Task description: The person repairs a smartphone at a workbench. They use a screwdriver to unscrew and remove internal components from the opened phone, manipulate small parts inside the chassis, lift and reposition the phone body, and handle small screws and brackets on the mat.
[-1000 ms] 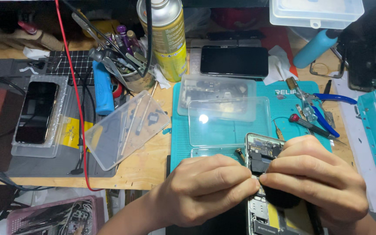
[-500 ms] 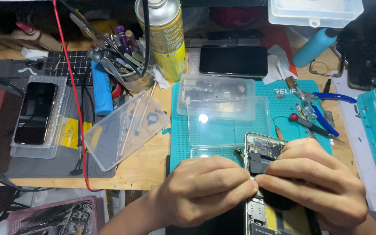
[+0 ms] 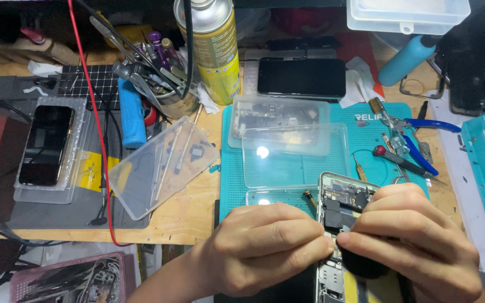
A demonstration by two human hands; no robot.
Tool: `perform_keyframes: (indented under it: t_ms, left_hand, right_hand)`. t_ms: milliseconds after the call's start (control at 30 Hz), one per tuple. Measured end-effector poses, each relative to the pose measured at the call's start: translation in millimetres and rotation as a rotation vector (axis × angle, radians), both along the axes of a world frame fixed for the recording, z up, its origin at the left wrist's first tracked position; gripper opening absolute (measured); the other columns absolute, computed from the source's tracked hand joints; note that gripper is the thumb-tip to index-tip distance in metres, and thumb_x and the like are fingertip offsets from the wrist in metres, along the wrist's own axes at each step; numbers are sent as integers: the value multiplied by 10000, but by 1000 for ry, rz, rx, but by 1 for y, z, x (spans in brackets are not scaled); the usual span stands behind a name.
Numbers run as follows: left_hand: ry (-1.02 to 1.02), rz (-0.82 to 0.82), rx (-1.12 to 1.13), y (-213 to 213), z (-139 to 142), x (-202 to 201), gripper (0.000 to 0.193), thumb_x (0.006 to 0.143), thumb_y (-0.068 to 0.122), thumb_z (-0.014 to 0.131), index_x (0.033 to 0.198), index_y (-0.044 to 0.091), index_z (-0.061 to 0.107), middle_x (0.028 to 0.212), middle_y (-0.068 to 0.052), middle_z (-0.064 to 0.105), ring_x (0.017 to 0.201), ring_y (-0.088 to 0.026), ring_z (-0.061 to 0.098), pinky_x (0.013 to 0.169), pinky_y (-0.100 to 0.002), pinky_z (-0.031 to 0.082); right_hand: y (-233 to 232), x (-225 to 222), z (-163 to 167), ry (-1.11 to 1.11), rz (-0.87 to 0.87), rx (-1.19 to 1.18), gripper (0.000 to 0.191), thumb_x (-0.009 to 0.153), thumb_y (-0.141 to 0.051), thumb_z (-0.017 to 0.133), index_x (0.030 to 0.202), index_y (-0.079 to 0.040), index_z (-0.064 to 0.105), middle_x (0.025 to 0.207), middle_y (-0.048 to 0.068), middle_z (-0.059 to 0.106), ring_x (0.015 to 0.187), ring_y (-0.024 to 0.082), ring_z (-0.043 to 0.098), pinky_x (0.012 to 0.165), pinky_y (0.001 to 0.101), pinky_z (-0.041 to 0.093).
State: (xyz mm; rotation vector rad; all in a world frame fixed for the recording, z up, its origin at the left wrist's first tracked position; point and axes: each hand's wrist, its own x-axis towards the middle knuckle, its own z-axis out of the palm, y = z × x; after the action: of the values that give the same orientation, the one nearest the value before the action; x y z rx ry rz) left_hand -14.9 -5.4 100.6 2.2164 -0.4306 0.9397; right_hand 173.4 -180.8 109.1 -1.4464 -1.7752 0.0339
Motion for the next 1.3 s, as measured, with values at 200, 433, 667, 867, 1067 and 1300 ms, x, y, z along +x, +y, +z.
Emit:
perform_keyframes:
  t_ms: [200, 433, 667, 867, 1067, 1300]
  left_hand:
    - [-23, -15, 30, 2, 0, 1, 215, 940, 10, 742, 1132, -74, 694, 1118, -129, 637, 996, -284, 731, 834, -373, 627]
    - [-4, -26, 36, 1, -2, 0, 203, 943, 7, 747, 1124, -70, 699, 1120, -118, 628, 1008, -281, 725, 833, -375, 620]
    - [13, -15, 15, -1, -1, 1, 203, 929, 16, 742, 1112, -63, 703, 1117, -114, 629, 1010, -278, 727, 832, -374, 619]
    - [9, 10, 39, -1, 0, 1, 191, 935, 17, 741, 1110, -49, 707, 1119, -108, 634, 1013, -268, 727, 835, -373, 619]
    - [-3, -6, 53, 0, -2, 1, 193, 945, 24, 747, 1120, -46, 708, 1123, -106, 633, 1017, -267, 723, 828, -371, 617]
    - [4, 9, 33, 0, -11, -2, 196, 931, 30, 744, 1107, -46, 706, 1114, -106, 637, 1011, -270, 728, 823, -375, 618]
  right_hand:
    - [-5, 1, 3, -12, 26, -47, 409, 710, -279, 687, 1029, -31, 750, 1035, 95, 689, 964, 254, 689, 894, 450, 536]
    - [-6, 4, 3, -145, 61, -37, 451, 680, -300, 681, 1017, -7, 747, 1036, 113, 690, 941, 260, 687, 865, 460, 529]
    - [-4, 1, 6, -170, 40, -35, 428, 691, -244, 686, 1028, 15, 728, 1039, 130, 687, 952, 270, 696, 878, 468, 529]
    - [0, 5, 5, -114, 34, -40, 451, 684, -262, 694, 1018, 40, 722, 1025, 149, 682, 967, 285, 697, 884, 460, 533]
    - [-7, 2, -3, -200, 50, -26, 390, 737, -245, 703, 1025, 13, 751, 1034, 128, 702, 960, 251, 700, 872, 470, 540]
    - [-6, 0, -3, -194, 24, -36, 416, 724, -258, 660, 1020, 25, 733, 1047, 150, 687, 977, 267, 692, 869, 476, 525]
